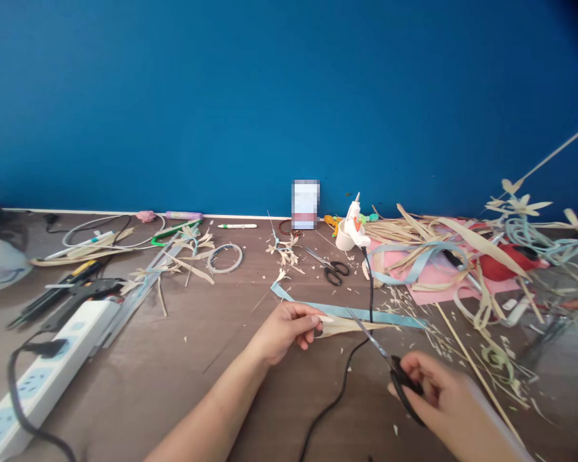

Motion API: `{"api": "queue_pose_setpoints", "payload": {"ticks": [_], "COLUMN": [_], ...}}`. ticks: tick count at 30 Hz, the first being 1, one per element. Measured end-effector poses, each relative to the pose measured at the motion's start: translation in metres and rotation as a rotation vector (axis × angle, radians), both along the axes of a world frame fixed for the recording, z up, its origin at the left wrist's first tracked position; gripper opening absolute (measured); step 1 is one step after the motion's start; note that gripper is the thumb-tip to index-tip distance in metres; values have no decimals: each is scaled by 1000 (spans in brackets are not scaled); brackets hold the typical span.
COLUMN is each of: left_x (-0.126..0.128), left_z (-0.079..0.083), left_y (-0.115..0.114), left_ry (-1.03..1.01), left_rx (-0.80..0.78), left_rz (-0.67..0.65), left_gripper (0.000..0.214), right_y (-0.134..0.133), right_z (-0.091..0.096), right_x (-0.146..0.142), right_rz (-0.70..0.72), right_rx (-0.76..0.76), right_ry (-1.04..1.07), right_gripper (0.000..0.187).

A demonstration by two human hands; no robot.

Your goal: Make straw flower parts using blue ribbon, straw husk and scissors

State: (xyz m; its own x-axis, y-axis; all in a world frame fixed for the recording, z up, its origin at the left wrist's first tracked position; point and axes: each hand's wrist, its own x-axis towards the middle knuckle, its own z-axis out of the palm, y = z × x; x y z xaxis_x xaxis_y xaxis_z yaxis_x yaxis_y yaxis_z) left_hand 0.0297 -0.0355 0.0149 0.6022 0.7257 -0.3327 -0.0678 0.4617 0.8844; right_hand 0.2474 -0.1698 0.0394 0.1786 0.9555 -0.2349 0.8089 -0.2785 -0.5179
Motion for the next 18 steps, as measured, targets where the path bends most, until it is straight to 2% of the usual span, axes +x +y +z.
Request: {"api": "queue_pose_setpoints", "payload": {"ticks": [3,6,12,18], "left_x": [5,9,13,10], "left_z": [-4,-3,2,1], "left_y": [-6,-12,-19,-17], "left_ry": [53,64,19,-50], "left_rx": [113,130,87,-50], "left_rz": [-56,-115,-157,-126], "left_gripper": [24,24,23,24], "right_y": [8,18,33,39], "right_z": [7,7,-5,-6], "right_x": [-8,-28,-65,-72], "right_rz": [-49,-56,-108,-153], "right_rx": [64,104,244,281], "right_ry": [196,411,475,603], "right_gripper": [18,17,12,16]}}
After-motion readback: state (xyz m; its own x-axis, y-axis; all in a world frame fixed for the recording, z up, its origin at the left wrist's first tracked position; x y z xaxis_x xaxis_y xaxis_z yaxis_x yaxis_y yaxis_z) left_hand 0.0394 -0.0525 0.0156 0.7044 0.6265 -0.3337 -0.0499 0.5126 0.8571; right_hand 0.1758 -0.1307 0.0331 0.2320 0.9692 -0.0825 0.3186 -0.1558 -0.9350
